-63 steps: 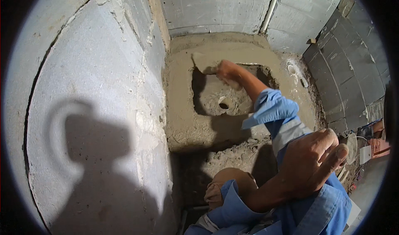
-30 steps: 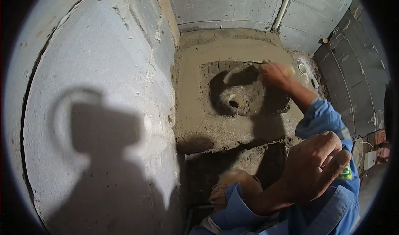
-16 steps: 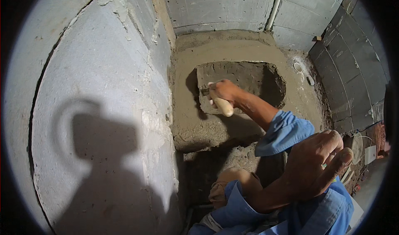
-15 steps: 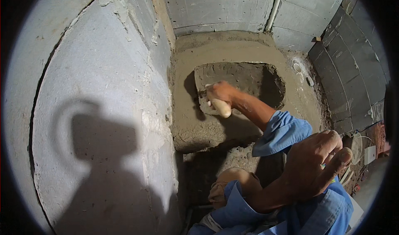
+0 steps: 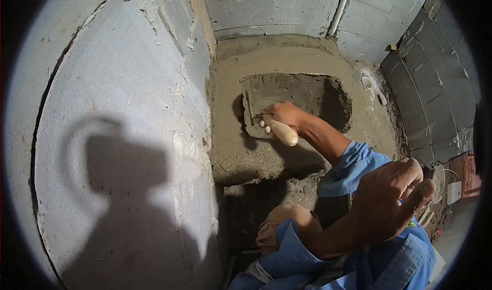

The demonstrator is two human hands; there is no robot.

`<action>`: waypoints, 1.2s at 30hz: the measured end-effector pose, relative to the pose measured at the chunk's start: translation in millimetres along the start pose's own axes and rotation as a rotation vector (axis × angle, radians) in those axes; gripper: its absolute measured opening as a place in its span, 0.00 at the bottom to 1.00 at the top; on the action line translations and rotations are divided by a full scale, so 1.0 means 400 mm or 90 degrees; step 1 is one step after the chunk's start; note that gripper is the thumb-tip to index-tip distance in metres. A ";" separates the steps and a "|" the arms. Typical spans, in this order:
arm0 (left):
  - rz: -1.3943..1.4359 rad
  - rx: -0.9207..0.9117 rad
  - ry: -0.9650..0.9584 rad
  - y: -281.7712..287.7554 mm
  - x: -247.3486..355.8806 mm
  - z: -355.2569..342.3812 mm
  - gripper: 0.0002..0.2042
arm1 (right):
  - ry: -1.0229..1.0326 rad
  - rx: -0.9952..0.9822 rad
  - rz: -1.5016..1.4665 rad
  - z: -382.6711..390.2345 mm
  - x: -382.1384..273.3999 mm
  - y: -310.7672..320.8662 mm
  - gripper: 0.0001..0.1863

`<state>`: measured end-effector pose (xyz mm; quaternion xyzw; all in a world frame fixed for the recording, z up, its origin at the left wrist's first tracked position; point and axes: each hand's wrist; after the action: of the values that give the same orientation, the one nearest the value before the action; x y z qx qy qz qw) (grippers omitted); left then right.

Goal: Apply and smooth cement around a squat toilet basin using a trowel.

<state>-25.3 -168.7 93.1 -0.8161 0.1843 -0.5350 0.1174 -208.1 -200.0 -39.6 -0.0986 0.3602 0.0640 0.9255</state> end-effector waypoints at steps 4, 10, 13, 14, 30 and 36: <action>-0.018 -0.002 -0.008 0.004 -0.006 -0.005 0.22 | 0.024 -0.107 0.037 0.070 0.019 0.009 0.12; -0.021 -0.015 0.017 -0.033 -0.002 0.008 0.27 | 0.190 -0.109 -0.017 0.297 0.080 0.285 0.15; 0.038 -0.087 0.038 -0.049 -0.009 0.020 0.23 | 0.180 0.052 0.090 0.381 0.145 0.442 0.22; -0.008 -0.091 0.010 -0.059 -0.013 0.022 0.23 | 0.199 0.161 0.140 0.404 0.178 0.485 0.23; -0.234 -0.243 0.051 -0.305 -0.143 0.057 0.19 | 0.205 0.178 -0.220 0.502 0.448 0.732 0.16; -0.382 -0.277 -0.016 -0.319 -0.180 0.062 0.15 | 0.104 0.245 -0.471 0.553 0.445 0.674 0.16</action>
<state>-6.1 -22.6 73.0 -0.8462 0.0447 -0.4838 -0.2188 15.7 121.3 -37.7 -0.0514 0.3780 -0.3488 0.8561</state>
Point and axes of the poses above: each hand's wrist, its own z-axis away from the middle knuckle, its own y-axis out of the back of the hand, x = y × z, and after that the axes turned 12 degrees about x, right-handed
